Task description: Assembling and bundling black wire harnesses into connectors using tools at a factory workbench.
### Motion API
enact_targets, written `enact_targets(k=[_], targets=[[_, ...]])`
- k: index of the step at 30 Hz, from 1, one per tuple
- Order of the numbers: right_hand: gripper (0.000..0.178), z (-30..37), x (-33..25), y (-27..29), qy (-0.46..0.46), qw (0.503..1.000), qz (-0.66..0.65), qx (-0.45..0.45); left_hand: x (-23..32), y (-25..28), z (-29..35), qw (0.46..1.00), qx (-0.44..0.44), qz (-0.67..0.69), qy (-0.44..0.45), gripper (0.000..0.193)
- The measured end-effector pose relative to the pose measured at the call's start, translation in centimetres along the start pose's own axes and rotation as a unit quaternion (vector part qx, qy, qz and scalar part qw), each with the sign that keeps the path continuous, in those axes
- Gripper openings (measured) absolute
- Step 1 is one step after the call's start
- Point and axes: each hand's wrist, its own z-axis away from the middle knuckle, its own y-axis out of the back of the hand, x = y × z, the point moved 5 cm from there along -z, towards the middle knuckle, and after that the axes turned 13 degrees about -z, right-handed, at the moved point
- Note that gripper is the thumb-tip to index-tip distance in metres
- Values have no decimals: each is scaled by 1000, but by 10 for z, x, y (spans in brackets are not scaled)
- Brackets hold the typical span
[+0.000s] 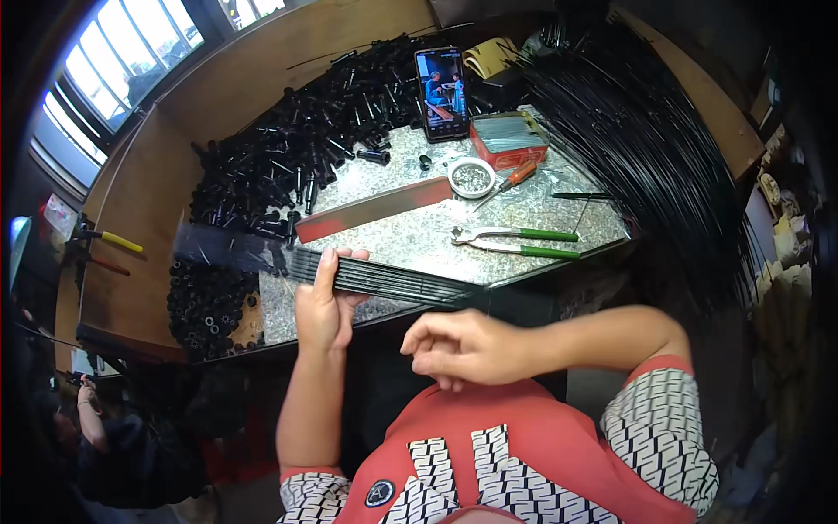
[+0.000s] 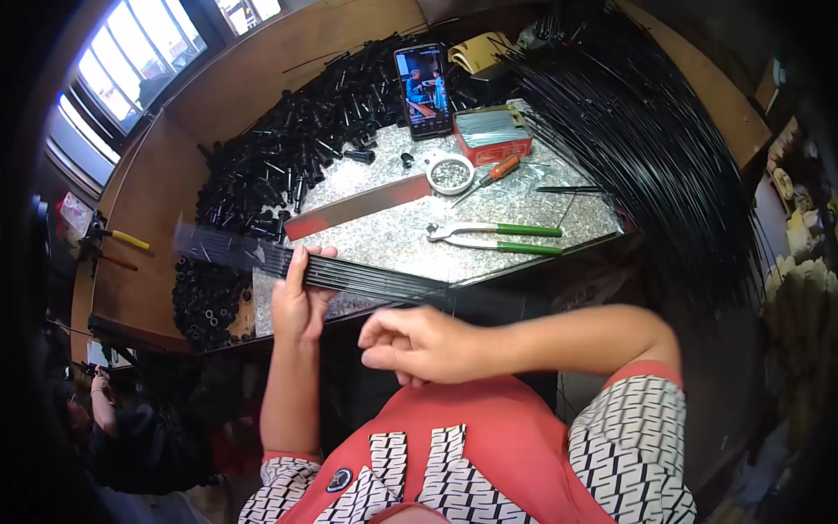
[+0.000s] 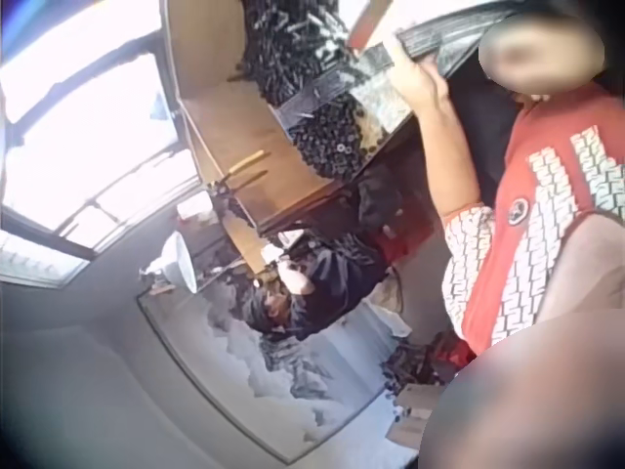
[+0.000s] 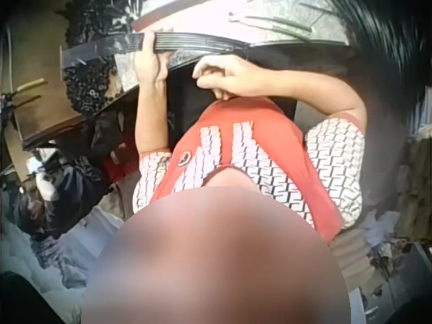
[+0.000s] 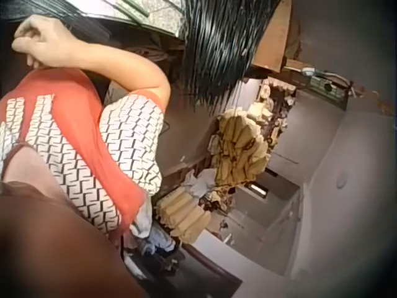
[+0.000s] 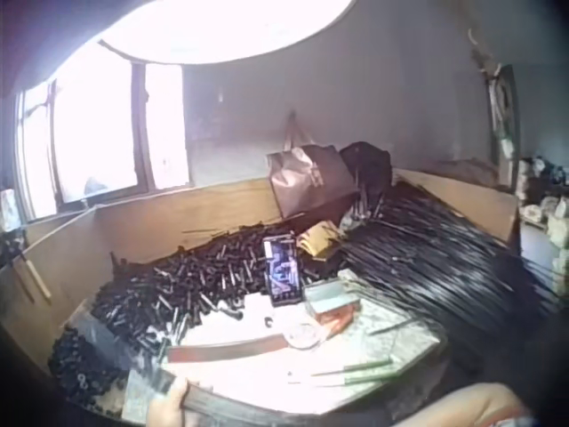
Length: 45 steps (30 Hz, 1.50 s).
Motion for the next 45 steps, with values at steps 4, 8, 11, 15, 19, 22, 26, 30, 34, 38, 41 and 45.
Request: enact_targets(k=[4,8,11,15,19,22,26,30,34,38,41,45], targets=[[35,-28,59,13,120,933,-323,107,-28,-7,19,995,58,82,-2,28],[55,-43,46,38,250,854,-399,222,-35,-22,35,990,85,114,-6,33],[47,-35,32,63,235,869,-349,262,-34,-39,44,993,29,117,1,44],[42,-18,-30,84,203,921,-174,284,-39,-45,74,979,-171,93,54,49],[36,2,-82,97,153,968,33,198,-27,-59,98,944,-306,-96,77,28],[29,-2,-88,84,82,968,181,155,2,-60,103,936,-309,-166,-38,25],[25,-22,-58,62,81,938,335,41,47,-49,97,910,-185,-278,-246,22],[33,-34,-21,44,76,919,378,-81,74,-46,90,859,-94,-329,-382,34],[30,-40,-6,34,77,925,355,-108,100,-63,82,833,-70,-371,-405,58],[28,-37,-14,25,152,932,306,-121,92,-80,64,908,-226,-275,-220,74],[29,-34,-1,27,55,938,319,-128,95,-82,67,902,-231,-289,-222,69],[35,-28,-2,31,92,949,271,-133,98,-78,71,861,-181,-356,-315,66]])
